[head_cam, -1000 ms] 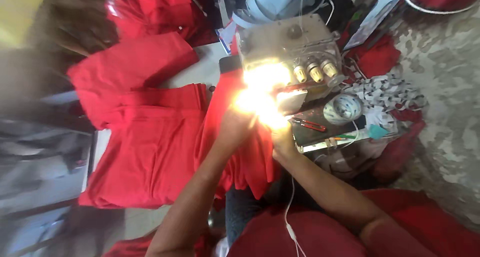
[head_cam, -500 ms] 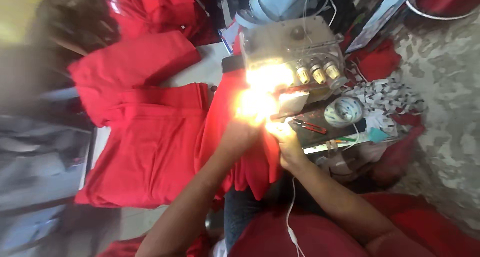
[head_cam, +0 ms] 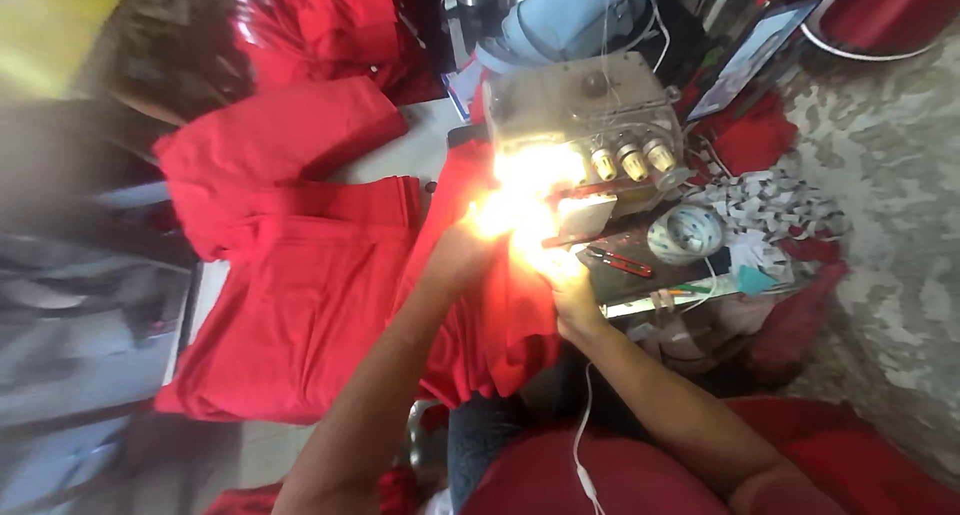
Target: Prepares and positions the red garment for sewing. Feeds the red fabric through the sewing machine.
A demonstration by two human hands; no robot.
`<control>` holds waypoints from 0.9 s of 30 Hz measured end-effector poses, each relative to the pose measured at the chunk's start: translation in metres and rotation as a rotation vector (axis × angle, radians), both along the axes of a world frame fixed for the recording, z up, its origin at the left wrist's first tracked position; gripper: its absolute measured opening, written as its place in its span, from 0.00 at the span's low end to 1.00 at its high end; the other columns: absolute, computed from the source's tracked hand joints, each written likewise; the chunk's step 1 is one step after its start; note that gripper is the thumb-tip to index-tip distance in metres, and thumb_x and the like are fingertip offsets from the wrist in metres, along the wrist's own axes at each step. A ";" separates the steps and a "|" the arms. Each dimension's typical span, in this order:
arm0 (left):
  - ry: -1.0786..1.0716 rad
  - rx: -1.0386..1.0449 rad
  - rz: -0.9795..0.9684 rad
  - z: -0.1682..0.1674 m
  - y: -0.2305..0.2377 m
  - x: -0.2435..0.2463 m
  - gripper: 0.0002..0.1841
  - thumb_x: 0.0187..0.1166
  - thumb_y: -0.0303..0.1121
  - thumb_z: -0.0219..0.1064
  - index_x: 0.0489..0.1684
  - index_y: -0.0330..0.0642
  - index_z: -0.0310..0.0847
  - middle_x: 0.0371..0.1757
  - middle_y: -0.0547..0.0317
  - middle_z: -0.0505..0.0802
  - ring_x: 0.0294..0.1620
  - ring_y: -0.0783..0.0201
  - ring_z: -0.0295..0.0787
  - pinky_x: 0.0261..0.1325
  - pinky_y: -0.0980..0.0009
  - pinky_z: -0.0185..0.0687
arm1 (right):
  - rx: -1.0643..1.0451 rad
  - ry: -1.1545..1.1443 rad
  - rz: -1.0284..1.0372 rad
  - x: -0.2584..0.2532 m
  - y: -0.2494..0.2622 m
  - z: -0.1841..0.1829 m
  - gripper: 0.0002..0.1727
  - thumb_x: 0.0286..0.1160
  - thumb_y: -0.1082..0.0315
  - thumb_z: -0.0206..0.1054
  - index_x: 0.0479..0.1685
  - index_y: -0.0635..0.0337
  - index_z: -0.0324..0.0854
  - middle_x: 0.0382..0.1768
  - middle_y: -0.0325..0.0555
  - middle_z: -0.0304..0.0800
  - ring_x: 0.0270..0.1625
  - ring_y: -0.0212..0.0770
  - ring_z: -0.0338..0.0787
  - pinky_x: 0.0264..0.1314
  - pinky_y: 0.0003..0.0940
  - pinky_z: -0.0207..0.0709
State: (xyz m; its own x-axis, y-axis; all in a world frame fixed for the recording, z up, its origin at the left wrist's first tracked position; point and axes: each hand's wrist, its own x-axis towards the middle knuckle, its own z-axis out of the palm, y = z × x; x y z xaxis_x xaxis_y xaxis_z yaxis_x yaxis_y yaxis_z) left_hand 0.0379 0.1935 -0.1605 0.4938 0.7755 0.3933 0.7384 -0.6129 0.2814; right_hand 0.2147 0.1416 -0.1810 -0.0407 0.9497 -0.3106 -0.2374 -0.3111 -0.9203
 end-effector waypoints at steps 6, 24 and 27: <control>-0.170 -0.056 0.104 -0.013 0.006 -0.007 0.14 0.83 0.20 0.58 0.53 0.37 0.92 0.64 0.46 0.93 0.72 0.46 0.87 0.85 0.41 0.65 | 0.033 -0.038 0.023 0.001 0.001 -0.001 0.06 0.82 0.64 0.66 0.37 0.54 0.82 0.25 0.38 0.81 0.24 0.28 0.79 0.25 0.25 0.74; 0.205 0.018 0.543 0.120 -0.043 -0.093 0.27 0.83 0.27 0.62 0.83 0.36 0.71 0.82 0.18 0.69 0.86 0.13 0.50 0.79 0.14 0.33 | 0.129 0.063 0.288 0.025 -0.014 -0.013 0.05 0.83 0.64 0.67 0.39 0.53 0.82 0.32 0.36 0.84 0.32 0.26 0.80 0.36 0.24 0.76; -0.173 -0.088 0.271 0.127 -0.087 -0.013 0.26 0.85 0.38 0.63 0.81 0.38 0.74 0.92 0.39 0.61 0.94 0.44 0.53 0.91 0.47 0.55 | 0.144 0.066 0.297 0.029 -0.016 -0.019 0.06 0.83 0.64 0.66 0.39 0.55 0.82 0.34 0.36 0.84 0.35 0.26 0.81 0.41 0.26 0.79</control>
State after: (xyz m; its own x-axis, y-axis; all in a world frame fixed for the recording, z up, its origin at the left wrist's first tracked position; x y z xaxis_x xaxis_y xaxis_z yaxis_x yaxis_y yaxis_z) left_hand 0.0246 0.1068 -0.0335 0.1961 0.9044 0.3788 0.8078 -0.3680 0.4605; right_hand 0.2440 0.1259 -0.1999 -0.3376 0.9274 -0.1613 -0.2166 -0.2433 -0.9454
